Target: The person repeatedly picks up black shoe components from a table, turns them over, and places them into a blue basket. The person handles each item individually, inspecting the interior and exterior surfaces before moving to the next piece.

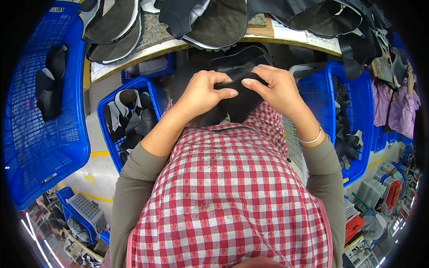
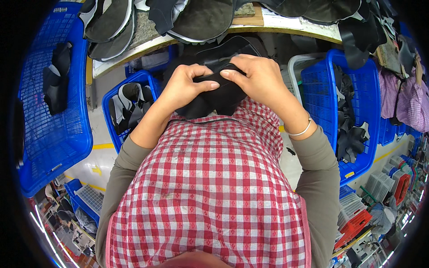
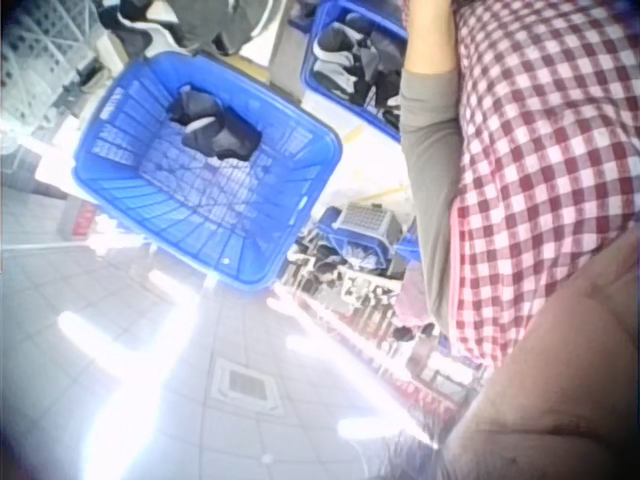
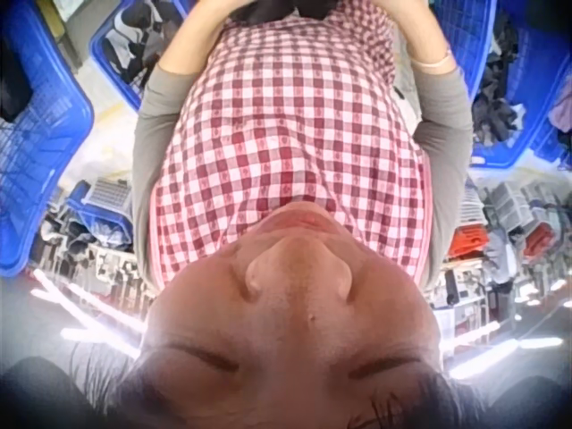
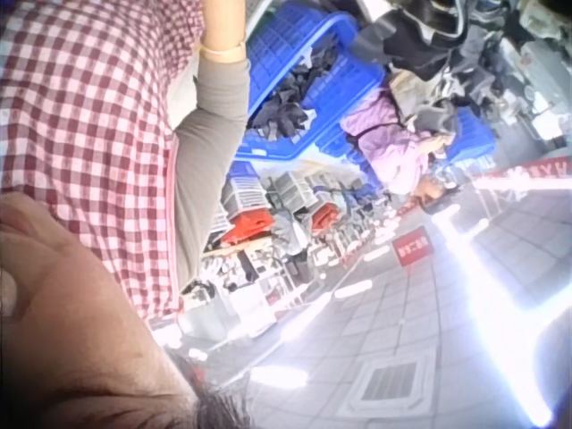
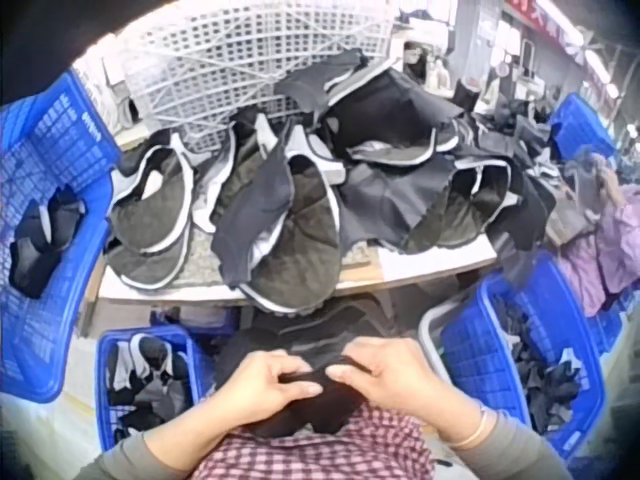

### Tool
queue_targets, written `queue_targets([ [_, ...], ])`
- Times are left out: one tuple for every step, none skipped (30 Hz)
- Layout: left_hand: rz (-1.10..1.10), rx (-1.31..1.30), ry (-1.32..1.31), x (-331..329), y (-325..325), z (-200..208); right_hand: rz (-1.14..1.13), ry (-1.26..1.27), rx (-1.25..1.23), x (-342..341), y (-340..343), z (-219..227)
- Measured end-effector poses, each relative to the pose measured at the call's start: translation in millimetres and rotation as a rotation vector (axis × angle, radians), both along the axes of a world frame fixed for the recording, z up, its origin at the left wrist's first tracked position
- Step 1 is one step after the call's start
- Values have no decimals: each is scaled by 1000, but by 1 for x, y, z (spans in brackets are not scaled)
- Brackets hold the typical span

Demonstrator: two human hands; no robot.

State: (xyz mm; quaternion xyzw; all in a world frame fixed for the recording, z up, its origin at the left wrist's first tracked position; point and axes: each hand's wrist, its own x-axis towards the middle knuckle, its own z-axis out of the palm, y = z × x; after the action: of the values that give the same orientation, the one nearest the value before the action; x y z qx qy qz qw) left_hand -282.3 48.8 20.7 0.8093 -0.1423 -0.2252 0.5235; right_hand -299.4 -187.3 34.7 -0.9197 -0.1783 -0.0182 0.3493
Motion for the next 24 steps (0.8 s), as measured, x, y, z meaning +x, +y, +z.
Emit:
queue_targets([
  [21,-78,17,2,2,-2,-30,16,73,0,-1,-2],
  [53,-97,91,2,2,-3,-30,44,118,-1,-3,-3],
  [72,-160,165,5,3,-6,-42,103,145,3,-5,-5],
  [29,-231,187,6,3,-9,-52,150,173,3,-8,-5],
  [24,-249,232,8,3,-13,-49,171,213,5,-11,-7],
  [7,-311,249,9,3,-17,-48,168,212,5,-13,-8],
  [-18,-359,248,10,4,-23,-49,175,203,5,-15,-9],
  [13,-308,273,11,6,-28,-32,161,210,4,-17,-11],
  [22,-324,263,11,9,-33,-41,168,191,2,-17,-13],
  [11,-413,205,9,12,-38,-27,151,191,0,-18,-15],
  [33,-159,-59,8,16,-41,17,107,212,-2,-19,-16],
  [112,-148,-3,6,20,-42,9,190,243,-4,-21,-14],
  [83,-224,16,4,23,-39,27,273,250,-5,-22,-12],
  [103,-205,88,3,29,-32,57,331,292,-7,-24,-6],
  [128,-268,161,1,32,-22,109,329,180,-7,-28,3],
  [79,-234,-182,0,36,-6,104,383,20,-9,-31,15],
  [39,-141,-480,3,42,16,173,287,47,-7,-32,29],
  [-10,-23,-770,6,48,41,236,131,23,-10,-33,48],
  [31,52,-932,9,56,70,265,-59,-8,-10,-29,65],
  [93,138,-1053,11,63,98,271,-275,-39,-9,-24,83],
  [162,179,-1263,16,70,126,231,-390,-22,-6,-15,99],
  [314,241,-1366,19,75,149,186,-480,-57,-3,-4,111],
  [382,240,-1467,21,72,164,144,-572,56,8,14,115],
  [502,235,-1418,21,67,171,89,-562,80,18,28,118],
])
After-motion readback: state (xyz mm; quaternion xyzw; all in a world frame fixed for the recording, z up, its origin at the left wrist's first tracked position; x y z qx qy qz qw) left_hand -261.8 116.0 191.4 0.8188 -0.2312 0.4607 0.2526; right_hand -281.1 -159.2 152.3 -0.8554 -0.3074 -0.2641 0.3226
